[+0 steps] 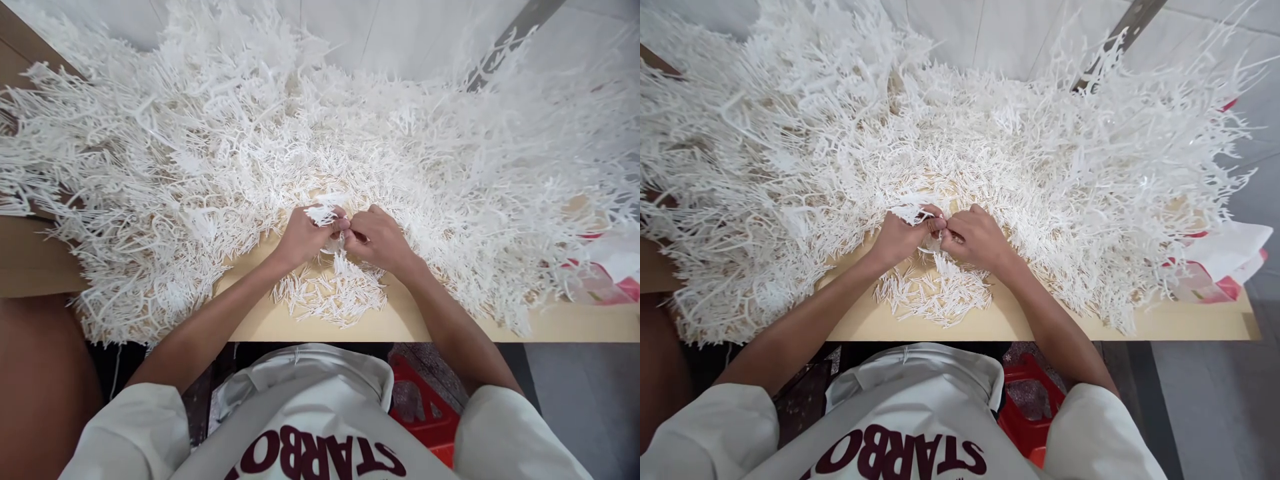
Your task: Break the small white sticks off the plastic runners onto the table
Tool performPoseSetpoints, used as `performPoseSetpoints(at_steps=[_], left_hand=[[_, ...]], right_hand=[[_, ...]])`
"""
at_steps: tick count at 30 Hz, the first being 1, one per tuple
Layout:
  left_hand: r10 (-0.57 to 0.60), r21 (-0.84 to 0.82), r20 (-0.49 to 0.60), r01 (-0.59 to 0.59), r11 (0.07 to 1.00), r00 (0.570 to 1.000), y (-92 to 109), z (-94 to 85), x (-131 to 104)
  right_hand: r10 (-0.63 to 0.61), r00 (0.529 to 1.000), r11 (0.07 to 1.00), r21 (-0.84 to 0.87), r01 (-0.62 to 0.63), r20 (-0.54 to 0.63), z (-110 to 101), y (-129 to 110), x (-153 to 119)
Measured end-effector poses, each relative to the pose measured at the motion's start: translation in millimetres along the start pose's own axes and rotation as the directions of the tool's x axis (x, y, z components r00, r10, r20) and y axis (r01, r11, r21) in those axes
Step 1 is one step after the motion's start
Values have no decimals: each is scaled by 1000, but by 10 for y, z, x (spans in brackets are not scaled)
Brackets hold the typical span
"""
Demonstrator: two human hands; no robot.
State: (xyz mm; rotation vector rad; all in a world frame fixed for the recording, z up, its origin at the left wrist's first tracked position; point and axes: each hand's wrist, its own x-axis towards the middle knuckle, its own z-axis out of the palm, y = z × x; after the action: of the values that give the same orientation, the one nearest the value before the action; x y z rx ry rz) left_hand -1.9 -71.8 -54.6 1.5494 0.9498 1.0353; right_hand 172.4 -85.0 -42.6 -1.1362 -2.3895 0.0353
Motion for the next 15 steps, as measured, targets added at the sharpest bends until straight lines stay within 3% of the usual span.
performPoseSetpoints(at_steps=[4,6,8,10,13,15], left_hand=[[-50,-68,3,50,996,999,-4,71,-37],[-92,-173,-93,74,982,991,-47,37,2],[-172,-313,-292,76,947,941,-96,-49,74],[-171,-343,-334,50,938,927,-118,-138,134],[-96,-288,-226,28,957,969,-71,-160,135],[-41,-234,-88,19,972,995,-11,-98,86]], right_hand=[[-184,975,980,-97,172,-126,3,-80,-21],[-263,951,965,-38,261,-165,1,-162,-44],[-338,922,935,45,352,-191,13,-230,-74],[-361,903,920,70,385,-233,33,-255,-96],[-143,931,980,83,181,-336,47,-204,-85],[58,952,992,128,-20,-301,31,-150,-56]])
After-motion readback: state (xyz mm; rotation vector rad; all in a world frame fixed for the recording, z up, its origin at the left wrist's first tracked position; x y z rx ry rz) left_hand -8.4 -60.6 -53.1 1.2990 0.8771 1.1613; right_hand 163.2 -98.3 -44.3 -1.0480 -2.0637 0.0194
